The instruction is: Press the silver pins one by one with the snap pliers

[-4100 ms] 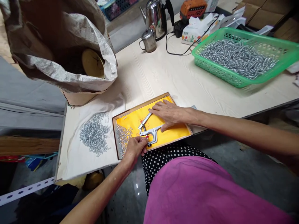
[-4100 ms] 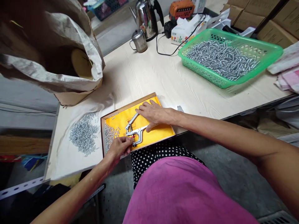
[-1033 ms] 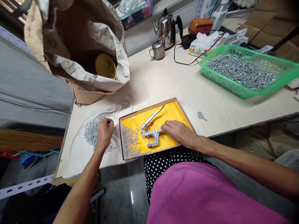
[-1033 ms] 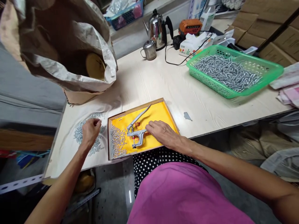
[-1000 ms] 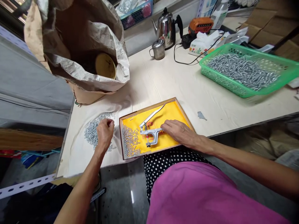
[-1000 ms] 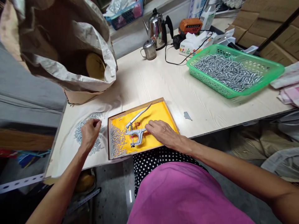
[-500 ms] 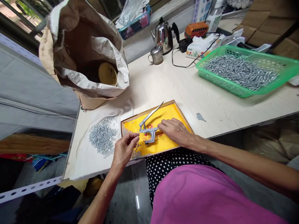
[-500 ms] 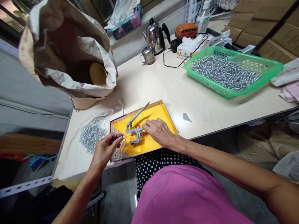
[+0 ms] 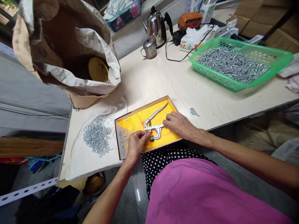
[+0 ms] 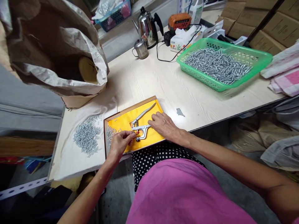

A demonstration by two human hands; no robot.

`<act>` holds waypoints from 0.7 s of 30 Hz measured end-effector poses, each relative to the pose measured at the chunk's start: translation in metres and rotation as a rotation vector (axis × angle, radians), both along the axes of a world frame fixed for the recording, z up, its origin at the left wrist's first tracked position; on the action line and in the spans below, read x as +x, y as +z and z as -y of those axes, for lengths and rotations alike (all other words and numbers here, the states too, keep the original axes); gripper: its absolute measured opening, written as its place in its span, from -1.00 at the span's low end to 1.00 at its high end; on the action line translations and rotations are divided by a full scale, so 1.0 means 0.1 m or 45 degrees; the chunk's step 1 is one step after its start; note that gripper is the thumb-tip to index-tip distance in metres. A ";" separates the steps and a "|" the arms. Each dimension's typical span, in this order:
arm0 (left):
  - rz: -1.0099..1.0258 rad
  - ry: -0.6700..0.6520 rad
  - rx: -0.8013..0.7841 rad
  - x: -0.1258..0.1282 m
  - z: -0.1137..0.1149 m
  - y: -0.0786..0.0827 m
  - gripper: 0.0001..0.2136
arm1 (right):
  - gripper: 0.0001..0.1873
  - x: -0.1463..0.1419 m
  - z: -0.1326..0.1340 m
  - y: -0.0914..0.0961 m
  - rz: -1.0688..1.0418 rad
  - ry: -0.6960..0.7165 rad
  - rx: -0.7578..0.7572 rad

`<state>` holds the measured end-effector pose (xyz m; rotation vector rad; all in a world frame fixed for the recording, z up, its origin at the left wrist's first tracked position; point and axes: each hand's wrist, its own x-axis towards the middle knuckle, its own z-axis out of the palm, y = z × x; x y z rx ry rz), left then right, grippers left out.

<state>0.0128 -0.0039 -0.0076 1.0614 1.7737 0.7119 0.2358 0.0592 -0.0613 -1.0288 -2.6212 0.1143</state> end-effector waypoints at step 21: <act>0.067 -0.197 -0.482 -0.08 -0.22 -0.03 -0.56 | -0.83 0.00 0.05 -0.01 -0.012 -0.018 -0.012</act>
